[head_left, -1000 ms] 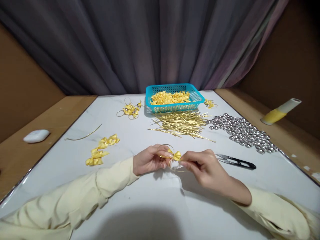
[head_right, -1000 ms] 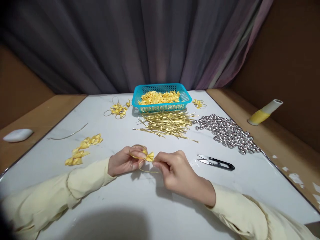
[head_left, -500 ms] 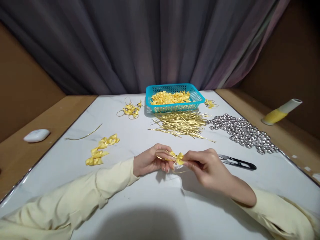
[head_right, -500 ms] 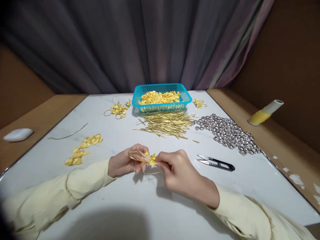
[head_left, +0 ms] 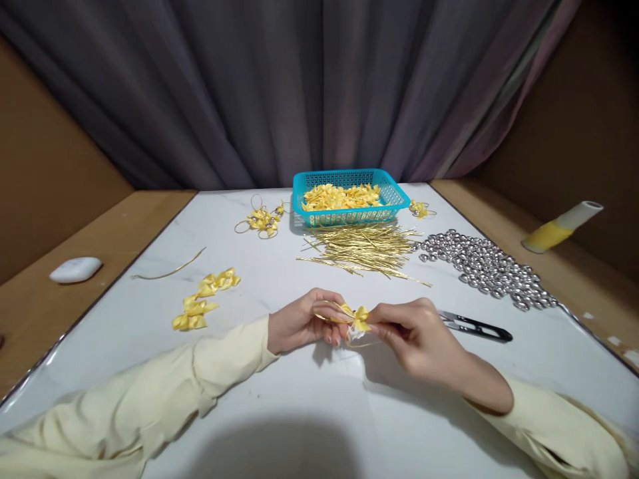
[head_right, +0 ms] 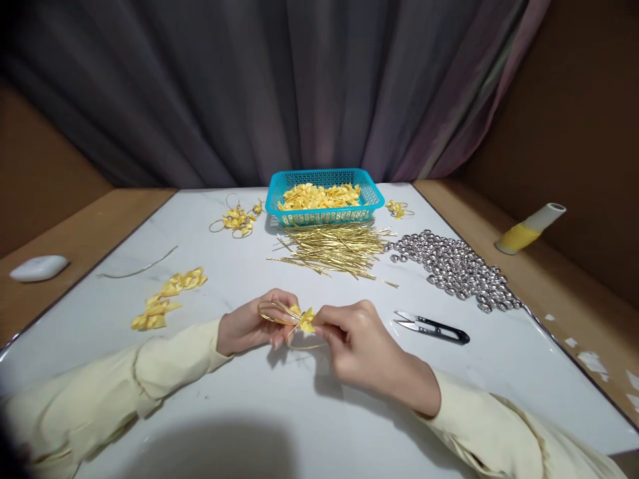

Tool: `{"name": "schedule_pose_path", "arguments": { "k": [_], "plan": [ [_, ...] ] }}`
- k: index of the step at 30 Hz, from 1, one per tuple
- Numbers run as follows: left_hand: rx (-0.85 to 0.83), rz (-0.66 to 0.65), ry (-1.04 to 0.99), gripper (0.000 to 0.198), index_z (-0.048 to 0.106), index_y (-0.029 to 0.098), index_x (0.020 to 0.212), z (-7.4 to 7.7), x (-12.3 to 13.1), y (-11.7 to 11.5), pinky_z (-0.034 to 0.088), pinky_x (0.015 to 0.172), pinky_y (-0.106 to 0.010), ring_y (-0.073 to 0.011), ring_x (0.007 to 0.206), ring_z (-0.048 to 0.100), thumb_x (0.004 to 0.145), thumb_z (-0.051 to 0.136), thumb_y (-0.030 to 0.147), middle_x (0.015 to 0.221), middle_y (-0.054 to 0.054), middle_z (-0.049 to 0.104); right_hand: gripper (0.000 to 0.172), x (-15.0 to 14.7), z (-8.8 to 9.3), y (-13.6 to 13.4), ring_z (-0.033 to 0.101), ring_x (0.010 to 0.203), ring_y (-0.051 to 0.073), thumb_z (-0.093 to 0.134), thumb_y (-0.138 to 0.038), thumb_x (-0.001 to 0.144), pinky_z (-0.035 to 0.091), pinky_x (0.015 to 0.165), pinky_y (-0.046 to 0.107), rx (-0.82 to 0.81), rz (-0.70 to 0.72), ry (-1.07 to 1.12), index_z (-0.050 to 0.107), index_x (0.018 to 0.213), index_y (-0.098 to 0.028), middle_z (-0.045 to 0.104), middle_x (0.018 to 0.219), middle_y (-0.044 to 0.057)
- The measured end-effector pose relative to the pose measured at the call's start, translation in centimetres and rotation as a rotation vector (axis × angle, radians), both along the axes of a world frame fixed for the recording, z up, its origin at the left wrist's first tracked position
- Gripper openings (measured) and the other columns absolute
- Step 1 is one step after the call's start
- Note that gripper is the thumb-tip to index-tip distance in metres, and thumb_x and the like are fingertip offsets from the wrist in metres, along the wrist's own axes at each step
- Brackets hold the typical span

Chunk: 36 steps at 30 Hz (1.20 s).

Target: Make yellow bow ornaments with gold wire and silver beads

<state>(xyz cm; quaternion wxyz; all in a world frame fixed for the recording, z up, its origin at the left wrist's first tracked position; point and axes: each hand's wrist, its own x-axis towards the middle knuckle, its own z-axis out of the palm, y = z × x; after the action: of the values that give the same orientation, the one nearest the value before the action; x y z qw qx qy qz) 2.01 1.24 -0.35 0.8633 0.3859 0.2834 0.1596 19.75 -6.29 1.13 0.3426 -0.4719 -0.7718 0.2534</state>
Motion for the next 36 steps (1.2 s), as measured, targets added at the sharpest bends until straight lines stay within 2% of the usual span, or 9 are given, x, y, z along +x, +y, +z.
{"name": "schedule_pose_path", "arguments": {
  "k": [11,27,36],
  "plan": [
    [0.018,-0.017,0.014,0.02,0.057,0.01,0.056,0.01,0.03,-0.1,0.044,0.036,-0.013,-0.0092,0.035,0.055,0.056,0.076,0.018,0.05,-0.007,0.066,0.017,0.35,0.05,0.02,0.026,0.042,0.006,0.045,-0.008,0.071,0.023,0.042,0.018,-0.048,0.012,0.005,0.059,0.063,-0.011,0.037,0.047,-0.004],
    [0.046,-0.026,0.021,0.017,0.057,0.009,0.055,0.12,0.11,-0.02,0.044,0.035,-0.012,-0.0089,0.035,0.056,0.058,0.073,0.013,0.048,-0.006,0.064,0.017,0.56,0.33,-0.02,0.025,0.043,0.006,0.046,-0.009,0.071,0.022,0.041,0.018,-0.114,0.025,0.019,0.059,0.06,-0.011,0.035,0.046,-0.004],
    [0.054,0.001,0.006,0.023,0.055,0.011,0.056,-0.16,-0.13,0.15,0.041,0.035,-0.012,-0.0079,0.035,0.054,0.061,0.073,0.024,0.049,-0.006,0.064,0.017,0.89,0.48,0.13,0.026,0.042,0.005,0.048,-0.009,0.071,0.022,0.04,0.017,-0.127,0.029,0.037,0.061,0.06,-0.01,0.036,0.045,-0.005]
  ]
}}
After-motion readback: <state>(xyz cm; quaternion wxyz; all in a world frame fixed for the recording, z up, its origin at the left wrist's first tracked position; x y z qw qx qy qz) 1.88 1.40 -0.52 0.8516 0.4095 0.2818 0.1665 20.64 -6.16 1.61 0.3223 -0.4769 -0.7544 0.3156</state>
